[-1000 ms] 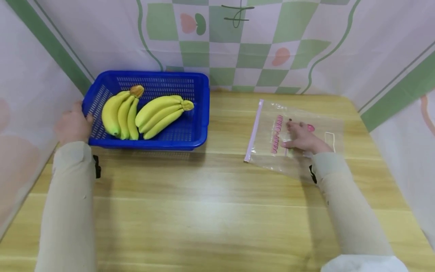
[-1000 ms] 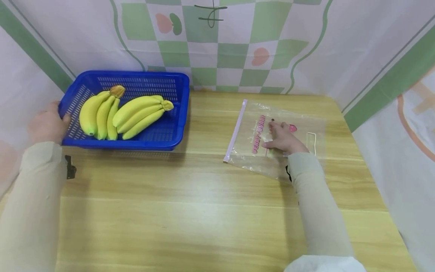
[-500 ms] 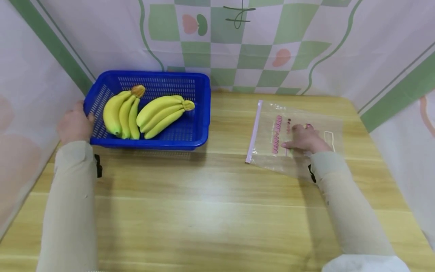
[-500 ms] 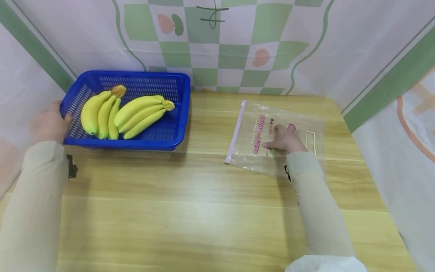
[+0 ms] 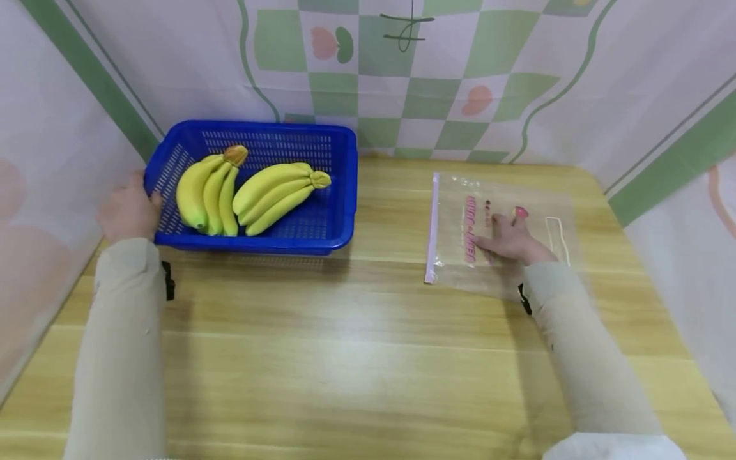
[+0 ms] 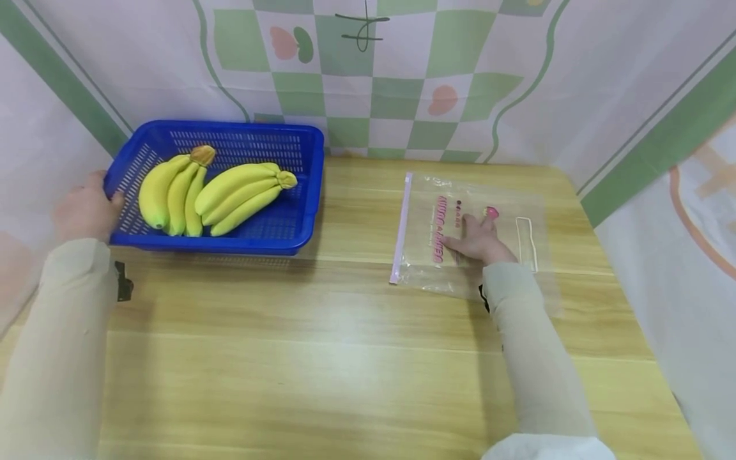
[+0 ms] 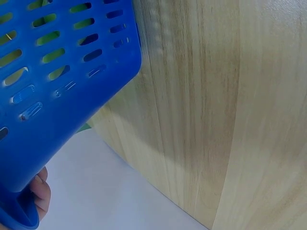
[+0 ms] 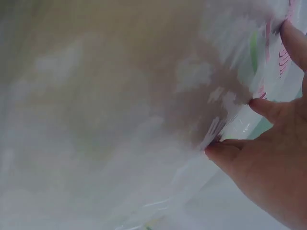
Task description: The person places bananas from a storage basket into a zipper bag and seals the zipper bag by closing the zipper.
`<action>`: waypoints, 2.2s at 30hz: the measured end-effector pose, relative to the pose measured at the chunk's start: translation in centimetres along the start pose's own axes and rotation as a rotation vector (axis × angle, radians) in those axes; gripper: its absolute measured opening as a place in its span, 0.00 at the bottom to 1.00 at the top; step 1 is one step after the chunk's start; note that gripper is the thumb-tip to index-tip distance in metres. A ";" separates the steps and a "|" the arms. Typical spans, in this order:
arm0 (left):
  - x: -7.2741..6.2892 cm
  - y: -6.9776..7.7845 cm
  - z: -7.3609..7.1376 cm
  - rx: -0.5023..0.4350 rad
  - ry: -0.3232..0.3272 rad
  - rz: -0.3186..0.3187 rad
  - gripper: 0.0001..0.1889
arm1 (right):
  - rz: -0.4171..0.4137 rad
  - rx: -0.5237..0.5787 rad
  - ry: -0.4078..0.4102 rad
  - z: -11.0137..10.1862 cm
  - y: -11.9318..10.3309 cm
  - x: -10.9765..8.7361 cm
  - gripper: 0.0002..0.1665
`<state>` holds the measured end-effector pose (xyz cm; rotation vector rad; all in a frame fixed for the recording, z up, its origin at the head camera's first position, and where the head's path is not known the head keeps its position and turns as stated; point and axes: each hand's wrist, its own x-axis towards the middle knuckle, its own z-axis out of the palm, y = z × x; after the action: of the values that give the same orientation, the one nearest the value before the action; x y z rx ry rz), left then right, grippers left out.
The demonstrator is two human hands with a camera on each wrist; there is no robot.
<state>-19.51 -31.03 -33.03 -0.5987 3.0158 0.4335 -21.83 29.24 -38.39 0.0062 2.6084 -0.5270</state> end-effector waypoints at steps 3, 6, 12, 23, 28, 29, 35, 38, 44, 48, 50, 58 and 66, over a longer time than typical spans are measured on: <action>0.1 0.0 0.1 -0.001 0.000 0.004 0.30 | 0.001 -0.046 -0.010 -0.2 0.1 0.0 0.56; 0.2 -0.1 0.1 -0.005 0.005 0.007 0.30 | 0.002 -0.099 -0.024 -0.4 0.0 0.0 0.55; 0.5 -0.3 0.3 -0.005 0.016 0.008 0.31 | -0.052 -0.102 -0.041 -0.6 -0.4 0.2 0.50; 0.4 -0.3 0.3 0.004 0.003 0.009 0.31 | -0.151 -0.166 0.088 0.1 -2.7 0.6 0.40; 0.3 -0.2 0.2 0.001 0.001 0.014 0.31 | -0.180 -0.111 0.131 0.8 -5.2 0.4 0.37; 0.3 -0.2 0.2 0.000 0.001 0.014 0.31 | -0.186 -0.100 0.128 1.0 -5.6 0.4 0.36; 0.3 -0.2 0.2 -0.001 -0.002 0.008 0.31 | -0.217 -0.080 0.111 2.5 -7.6 0.1 0.34; 0.3 -0.3 0.3 -0.006 0.002 0.010 0.30 | -0.246 -0.117 0.116 3.1 -8.2 0.1 0.33; 0.2 -0.3 0.3 -0.009 0.004 0.009 0.30 | -0.270 -0.165 0.144 3.9 -9.1 0.0 0.33; 0.2 -0.2 0.3 -0.005 0.000 0.001 0.30 | -0.262 -0.156 0.150 4.2 -9.5 -0.1 0.33; 0.2 -0.2 0.3 -0.005 -0.001 -0.002 0.30 | -0.248 -0.157 0.137 4.4 -9.7 -0.2 0.33; 0.4 -0.3 0.3 -0.001 0.003 0.002 0.30 | -0.191 -0.199 0.061 4.4 -10.1 -0.9 0.34; 0.4 -0.3 0.3 0.004 -0.009 0.001 0.30 | -0.193 -0.248 0.047 4.4 -10.3 -0.8 0.31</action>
<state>-19.79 -31.40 -33.41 -0.5930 3.0075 0.4287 -20.14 18.12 -37.87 -0.3206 2.7184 -0.2663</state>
